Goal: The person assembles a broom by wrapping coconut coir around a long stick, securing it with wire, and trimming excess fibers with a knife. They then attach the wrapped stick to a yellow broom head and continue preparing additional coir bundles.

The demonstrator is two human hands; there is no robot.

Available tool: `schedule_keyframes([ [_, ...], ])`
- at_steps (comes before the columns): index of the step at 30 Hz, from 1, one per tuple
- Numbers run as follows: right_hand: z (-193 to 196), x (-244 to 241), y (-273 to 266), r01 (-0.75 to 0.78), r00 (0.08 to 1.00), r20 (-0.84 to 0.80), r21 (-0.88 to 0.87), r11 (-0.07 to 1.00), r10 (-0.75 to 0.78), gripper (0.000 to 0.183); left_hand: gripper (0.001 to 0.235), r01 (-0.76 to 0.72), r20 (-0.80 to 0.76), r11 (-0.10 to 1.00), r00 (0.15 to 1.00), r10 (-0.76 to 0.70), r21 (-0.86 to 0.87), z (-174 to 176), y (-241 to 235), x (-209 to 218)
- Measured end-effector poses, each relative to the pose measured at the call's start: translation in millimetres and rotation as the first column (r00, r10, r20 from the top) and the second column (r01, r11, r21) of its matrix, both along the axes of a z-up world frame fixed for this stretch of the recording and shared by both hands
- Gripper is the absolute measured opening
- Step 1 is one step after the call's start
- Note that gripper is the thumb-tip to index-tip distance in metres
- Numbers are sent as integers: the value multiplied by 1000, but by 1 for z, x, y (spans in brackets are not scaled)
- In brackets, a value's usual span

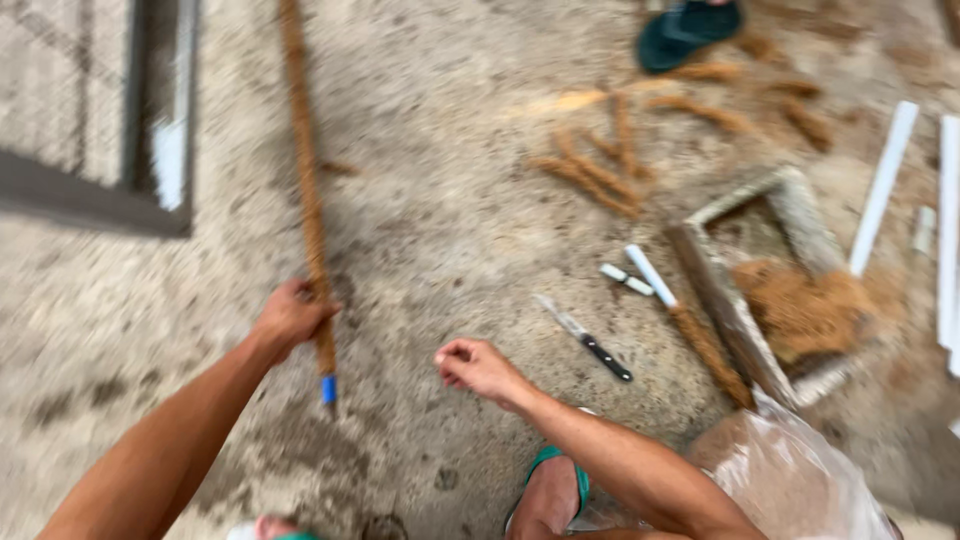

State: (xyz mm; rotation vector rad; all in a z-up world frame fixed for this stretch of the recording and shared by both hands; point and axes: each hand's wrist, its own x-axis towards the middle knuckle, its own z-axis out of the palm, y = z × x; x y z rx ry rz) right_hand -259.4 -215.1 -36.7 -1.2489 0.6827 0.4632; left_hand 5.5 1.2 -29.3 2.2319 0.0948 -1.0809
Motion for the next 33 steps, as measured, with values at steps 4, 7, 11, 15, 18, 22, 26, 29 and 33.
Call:
schedule_keyframes([
  [4,10,-3,-22,-29,1000,-1,-71,997,29,27,71,32,48,997,998,-36,74,-30,20,9],
  [7,15,0,-50,86,995,64,-69,994,-82,29,73,58,78,987,994,-70,150,-50,29,13],
  [11,28,-2,-96,256,946,255,-209,944,-200,28,78,199,190,938,947,-258,285,-66,38,20],
  [15,56,-26,-176,333,937,257,-442,833,-238,31,102,39,229,853,956,-184,521,-69,26,30],
  [18,74,-46,-266,500,865,373,-591,634,-334,29,105,-29,393,794,879,-269,607,-52,-18,30],
  [22,62,-64,-414,720,691,589,-606,337,-419,13,100,262,368,832,803,-469,489,4,-116,27],
  [26,22,-90,-575,551,755,435,-827,115,-490,18,80,454,288,810,773,-566,373,62,-264,12],
  [29,-7,-112,-650,302,819,222,-951,69,-530,41,67,642,388,712,602,-698,284,100,-369,-16],
  [33,-24,-118,-693,154,726,-276,-827,541,-629,107,55,827,192,481,442,-876,292,122,-470,-54],
])
